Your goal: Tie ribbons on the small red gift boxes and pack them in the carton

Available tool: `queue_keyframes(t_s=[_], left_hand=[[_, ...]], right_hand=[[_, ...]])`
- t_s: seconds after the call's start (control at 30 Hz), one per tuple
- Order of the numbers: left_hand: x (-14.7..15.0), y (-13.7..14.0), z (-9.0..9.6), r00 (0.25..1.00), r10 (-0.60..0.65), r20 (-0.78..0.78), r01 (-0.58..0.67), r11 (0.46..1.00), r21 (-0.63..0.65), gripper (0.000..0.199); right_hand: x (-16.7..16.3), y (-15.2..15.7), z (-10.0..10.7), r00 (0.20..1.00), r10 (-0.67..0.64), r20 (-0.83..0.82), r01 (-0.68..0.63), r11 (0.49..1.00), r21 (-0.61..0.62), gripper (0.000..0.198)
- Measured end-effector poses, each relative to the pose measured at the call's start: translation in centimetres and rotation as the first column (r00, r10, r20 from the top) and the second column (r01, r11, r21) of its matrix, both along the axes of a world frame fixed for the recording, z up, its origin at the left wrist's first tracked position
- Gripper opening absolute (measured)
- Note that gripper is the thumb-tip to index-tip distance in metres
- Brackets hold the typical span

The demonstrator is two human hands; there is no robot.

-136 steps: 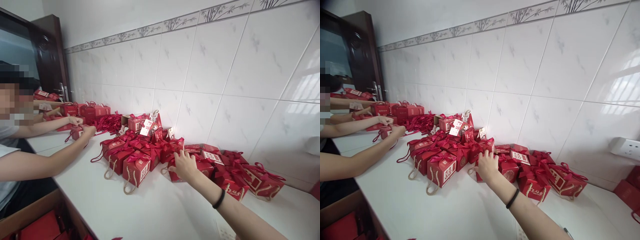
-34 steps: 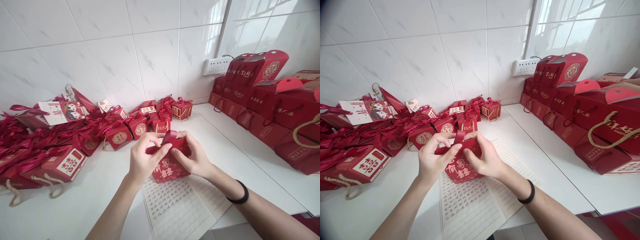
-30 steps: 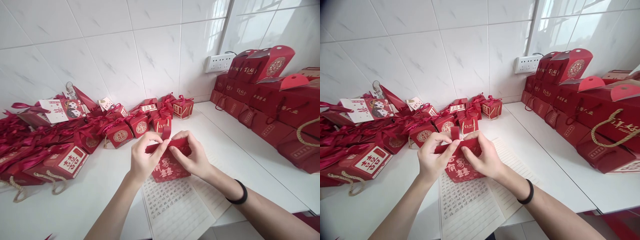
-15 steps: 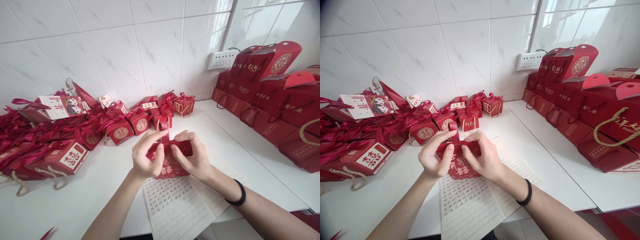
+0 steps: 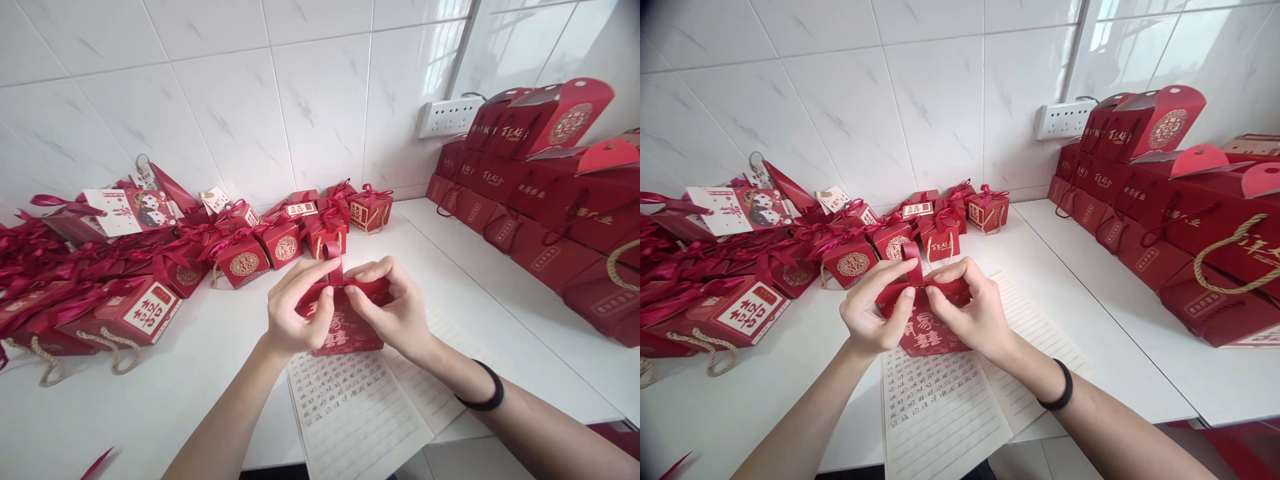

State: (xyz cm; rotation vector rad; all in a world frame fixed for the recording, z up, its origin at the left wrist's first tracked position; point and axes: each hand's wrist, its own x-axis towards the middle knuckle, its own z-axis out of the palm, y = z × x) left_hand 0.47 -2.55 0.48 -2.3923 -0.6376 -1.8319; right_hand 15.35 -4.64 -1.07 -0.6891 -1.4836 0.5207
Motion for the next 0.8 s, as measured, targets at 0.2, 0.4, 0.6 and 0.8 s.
queue_keyframes(t_s=[0.2,0.4,0.6,0.8], left_hand=[[-0.06,-0.01,-0.02,0.999,-0.037,0.005,0.037,0.998,-0.042,0.036],[0.07,-0.04,-0.04,0.997,-0.063,0.033,0.066,0.991,-0.119,0.036],[-0.07,0.25,-0.17,0.995,-0.091,0.029,0.094,0.988,-0.124,0.037],[-0.06,0.36,-0.13,0.996,-0.074,0.045,0.078,0.992,-0.096,0.032]], right_hand=[[-0.16,-0.16,0.65,0.998,0.04,-0.053,-0.046,0.991,-0.124,0.016],[-0.22,-0.22,0.83,0.999,0.0,-0.043,-0.006,0.987,-0.16,0.018],[-0.18,0.04,0.54,0.999,-0.019,-0.028,0.016,0.996,-0.086,0.012],[0.08,-0.1,0.53,1.0,0.024,-0.001,-0.024,0.995,-0.099,0.011]])
